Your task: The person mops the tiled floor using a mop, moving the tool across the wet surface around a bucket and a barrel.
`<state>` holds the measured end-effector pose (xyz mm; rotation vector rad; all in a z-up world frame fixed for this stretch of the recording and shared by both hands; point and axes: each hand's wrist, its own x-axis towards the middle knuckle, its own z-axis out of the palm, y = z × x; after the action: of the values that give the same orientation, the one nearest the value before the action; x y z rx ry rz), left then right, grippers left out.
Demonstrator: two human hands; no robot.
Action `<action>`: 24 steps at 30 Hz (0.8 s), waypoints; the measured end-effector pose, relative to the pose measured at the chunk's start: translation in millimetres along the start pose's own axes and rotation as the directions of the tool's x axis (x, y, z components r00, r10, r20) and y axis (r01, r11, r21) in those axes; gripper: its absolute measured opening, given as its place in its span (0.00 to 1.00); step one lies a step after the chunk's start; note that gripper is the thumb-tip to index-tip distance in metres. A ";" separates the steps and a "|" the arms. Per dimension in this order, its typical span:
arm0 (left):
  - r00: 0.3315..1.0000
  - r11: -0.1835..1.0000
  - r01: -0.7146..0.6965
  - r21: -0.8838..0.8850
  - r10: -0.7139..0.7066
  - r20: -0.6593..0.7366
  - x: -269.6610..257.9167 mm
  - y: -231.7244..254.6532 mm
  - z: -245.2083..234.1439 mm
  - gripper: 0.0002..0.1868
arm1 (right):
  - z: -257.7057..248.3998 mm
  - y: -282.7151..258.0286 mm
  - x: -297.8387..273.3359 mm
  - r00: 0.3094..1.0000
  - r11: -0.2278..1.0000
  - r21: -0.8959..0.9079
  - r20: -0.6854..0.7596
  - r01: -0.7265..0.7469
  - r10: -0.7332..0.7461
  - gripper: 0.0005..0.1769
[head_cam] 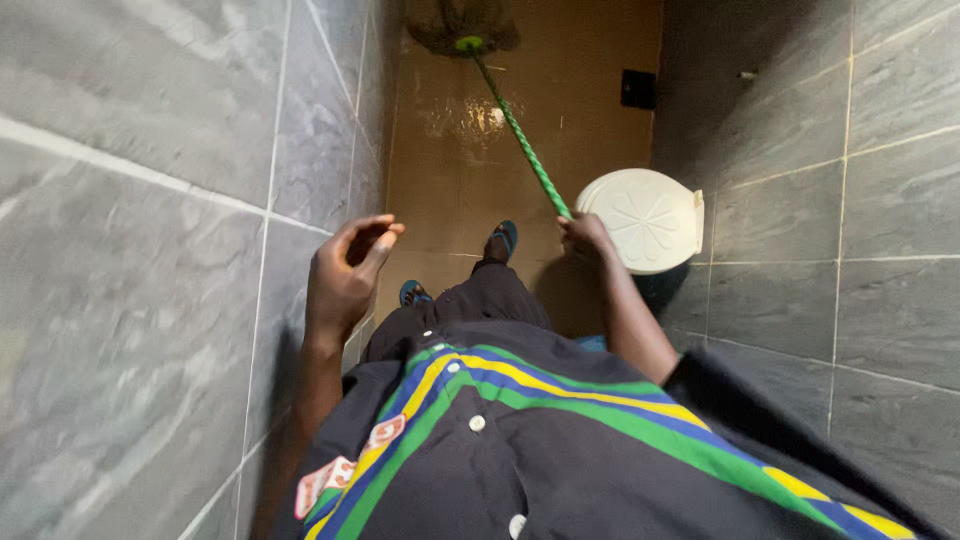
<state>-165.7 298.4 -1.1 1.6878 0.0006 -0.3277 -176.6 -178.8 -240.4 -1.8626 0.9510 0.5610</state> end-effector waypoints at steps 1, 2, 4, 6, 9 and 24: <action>1.000 1.000 0.018 -0.006 -0.018 -0.006 1.5 -8.4 -0.2 0.15 | -21.1 22.9 -9.4 0.995 0.995 -0.047 0.037 0.091 -0.089 0.14; 0.999 0.999 0.035 -0.011 -0.035 -0.013 2.9 -16.8 -1.0 0.15 | -40.3 48.8 -23.4 0.987 0.987 -0.065 0.079 0.148 -0.143 0.12; 0.997 0.997 0.078 -0.027 -0.079 -0.019 4.4 -33.8 1.2 0.16 | -59.8 85.7 -76.9 0.984 0.991 -0.042 0.132 0.126 -0.120 0.10; 0.992 0.993 0.120 -0.016 -0.121 -0.031 8.2 -47.3 4.5 0.16 | -55.5 108.3 -114.0 0.970 0.956 0.207 0.170 -0.209 0.175 0.18; 0.983 0.985 0.174 -0.019 -0.175 -0.053 15.0 -62.7 14.1 0.16 | -44.8 115.5 -125.6 0.870 0.666 0.560 0.306 -0.493 0.386 0.15; 0.968 0.965 0.232 0.125 -0.216 -0.127 147.3 62.2 139.1 0.17 | -105.8 -169.3 250.4 0.939 0.276 0.930 0.298 -0.243 -0.175 0.14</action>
<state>-42.7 126.4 12.8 1.8475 0.2596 -0.4093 106.7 -322.9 -279.7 -0.5447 0.7801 0.1821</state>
